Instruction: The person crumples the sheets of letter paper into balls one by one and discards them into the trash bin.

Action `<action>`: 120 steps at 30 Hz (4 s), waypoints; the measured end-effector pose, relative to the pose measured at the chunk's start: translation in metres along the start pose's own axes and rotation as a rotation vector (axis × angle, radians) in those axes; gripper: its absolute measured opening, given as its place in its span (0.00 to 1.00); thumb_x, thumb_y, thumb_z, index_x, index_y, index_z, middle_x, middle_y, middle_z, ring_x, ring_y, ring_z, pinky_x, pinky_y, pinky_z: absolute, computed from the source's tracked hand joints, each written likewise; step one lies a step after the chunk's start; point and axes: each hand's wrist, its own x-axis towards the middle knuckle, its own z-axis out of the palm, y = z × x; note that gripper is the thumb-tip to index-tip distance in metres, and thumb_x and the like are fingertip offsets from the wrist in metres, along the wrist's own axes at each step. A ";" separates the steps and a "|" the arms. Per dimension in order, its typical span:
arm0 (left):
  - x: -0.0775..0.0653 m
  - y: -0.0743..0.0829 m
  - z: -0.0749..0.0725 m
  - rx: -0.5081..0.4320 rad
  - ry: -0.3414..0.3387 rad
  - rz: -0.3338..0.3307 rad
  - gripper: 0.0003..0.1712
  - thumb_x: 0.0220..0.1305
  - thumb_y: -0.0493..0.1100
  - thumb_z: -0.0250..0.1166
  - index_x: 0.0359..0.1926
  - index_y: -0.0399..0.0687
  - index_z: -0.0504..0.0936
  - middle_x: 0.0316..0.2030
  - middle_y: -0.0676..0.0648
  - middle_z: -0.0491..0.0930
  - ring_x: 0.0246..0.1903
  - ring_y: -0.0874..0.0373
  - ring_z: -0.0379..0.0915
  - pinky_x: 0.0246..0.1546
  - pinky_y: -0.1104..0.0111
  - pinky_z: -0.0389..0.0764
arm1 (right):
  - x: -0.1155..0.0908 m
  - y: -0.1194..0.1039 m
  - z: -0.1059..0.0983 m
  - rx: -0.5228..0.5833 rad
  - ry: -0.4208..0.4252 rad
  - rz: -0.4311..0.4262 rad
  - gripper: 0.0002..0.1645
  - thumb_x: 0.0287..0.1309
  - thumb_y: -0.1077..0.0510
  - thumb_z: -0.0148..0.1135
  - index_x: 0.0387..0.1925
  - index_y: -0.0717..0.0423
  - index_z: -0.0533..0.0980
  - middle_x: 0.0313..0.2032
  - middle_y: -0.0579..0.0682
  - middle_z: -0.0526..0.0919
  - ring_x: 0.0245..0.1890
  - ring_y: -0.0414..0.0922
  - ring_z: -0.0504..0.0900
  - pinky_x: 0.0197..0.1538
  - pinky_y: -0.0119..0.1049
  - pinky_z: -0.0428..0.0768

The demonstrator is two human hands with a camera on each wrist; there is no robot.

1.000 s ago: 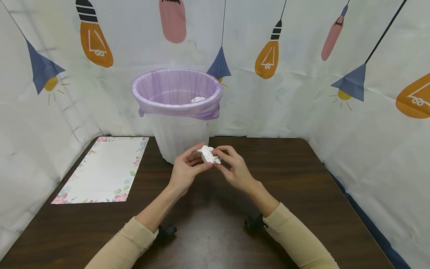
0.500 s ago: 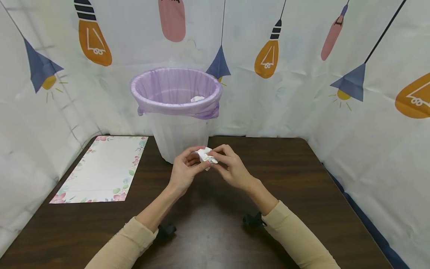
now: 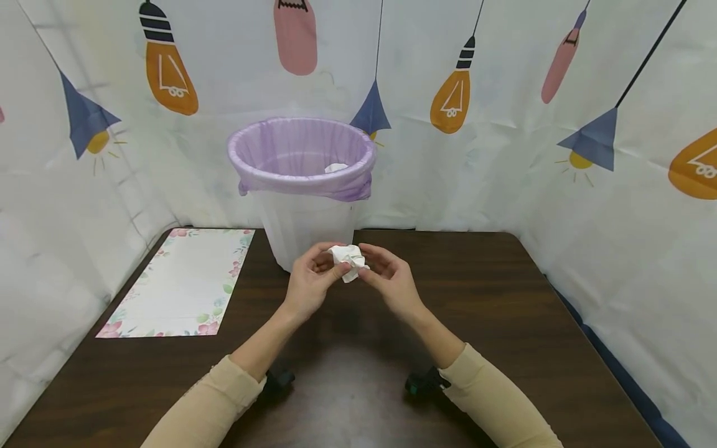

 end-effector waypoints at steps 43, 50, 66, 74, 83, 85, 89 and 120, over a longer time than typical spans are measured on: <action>0.002 0.004 0.007 0.139 -0.084 -0.038 0.26 0.66 0.33 0.71 0.64 0.37 0.79 0.46 0.40 0.84 0.37 0.49 0.82 0.38 0.59 0.87 | 0.004 0.003 -0.003 -0.220 0.078 -0.174 0.12 0.61 0.73 0.69 0.47 0.69 0.82 0.40 0.59 0.86 0.40 0.48 0.85 0.43 0.36 0.86; 0.004 -0.001 0.006 0.103 -0.050 -0.047 0.22 0.66 0.32 0.71 0.60 0.33 0.82 0.47 0.36 0.84 0.34 0.50 0.83 0.35 0.60 0.87 | 0.003 0.007 0.001 -0.108 0.119 -0.141 0.08 0.60 0.76 0.67 0.42 0.76 0.80 0.38 0.55 0.85 0.39 0.48 0.84 0.43 0.33 0.85; 0.015 0.009 -0.006 -0.456 -0.110 -0.494 0.30 0.80 0.38 0.55 0.76 0.34 0.61 0.60 0.39 0.74 0.49 0.56 0.80 0.52 0.65 0.82 | 0.007 -0.002 -0.026 -0.101 -0.181 -0.242 0.29 0.57 0.80 0.66 0.61 0.74 0.73 0.60 0.65 0.77 0.61 0.57 0.76 0.62 0.53 0.77; 0.013 0.007 -0.014 -0.514 -0.301 -0.619 0.30 0.81 0.34 0.49 0.78 0.31 0.56 0.56 0.41 0.77 0.50 0.54 0.80 0.52 0.65 0.81 | 0.008 -0.003 -0.032 -0.166 -0.192 -0.308 0.34 0.49 0.69 0.78 0.58 0.75 0.74 0.59 0.69 0.74 0.61 0.58 0.75 0.60 0.54 0.78; 0.010 0.002 -0.015 -0.476 -0.330 -0.627 0.28 0.81 0.35 0.50 0.75 0.28 0.58 0.52 0.41 0.79 0.48 0.52 0.82 0.50 0.64 0.83 | 0.008 -0.003 -0.030 -0.280 -0.273 -0.334 0.35 0.48 0.70 0.78 0.60 0.70 0.77 0.57 0.63 0.79 0.58 0.57 0.79 0.59 0.59 0.77; 0.008 0.001 -0.013 -0.458 -0.293 -0.624 0.27 0.81 0.35 0.51 0.73 0.26 0.60 0.50 0.43 0.81 0.46 0.53 0.83 0.49 0.64 0.83 | 0.008 -0.002 -0.030 -0.280 -0.256 -0.333 0.34 0.46 0.74 0.78 0.57 0.70 0.79 0.54 0.63 0.80 0.56 0.55 0.80 0.58 0.57 0.78; 0.006 0.001 -0.008 -0.426 -0.252 -0.619 0.25 0.81 0.37 0.53 0.71 0.27 0.65 0.52 0.41 0.81 0.48 0.53 0.83 0.52 0.62 0.82 | 0.009 -0.004 -0.031 -0.275 -0.214 -0.322 0.35 0.36 0.81 0.79 0.52 0.69 0.79 0.49 0.62 0.79 0.51 0.54 0.79 0.57 0.46 0.81; -0.006 0.001 -0.002 -0.350 -0.160 -0.539 0.25 0.81 0.42 0.55 0.70 0.30 0.70 0.62 0.38 0.73 0.58 0.52 0.75 0.67 0.53 0.70 | 0.003 -0.002 -0.025 -0.283 -0.159 -0.188 0.21 0.56 0.81 0.67 0.51 0.69 0.77 0.56 0.64 0.78 0.55 0.51 0.81 0.54 0.46 0.83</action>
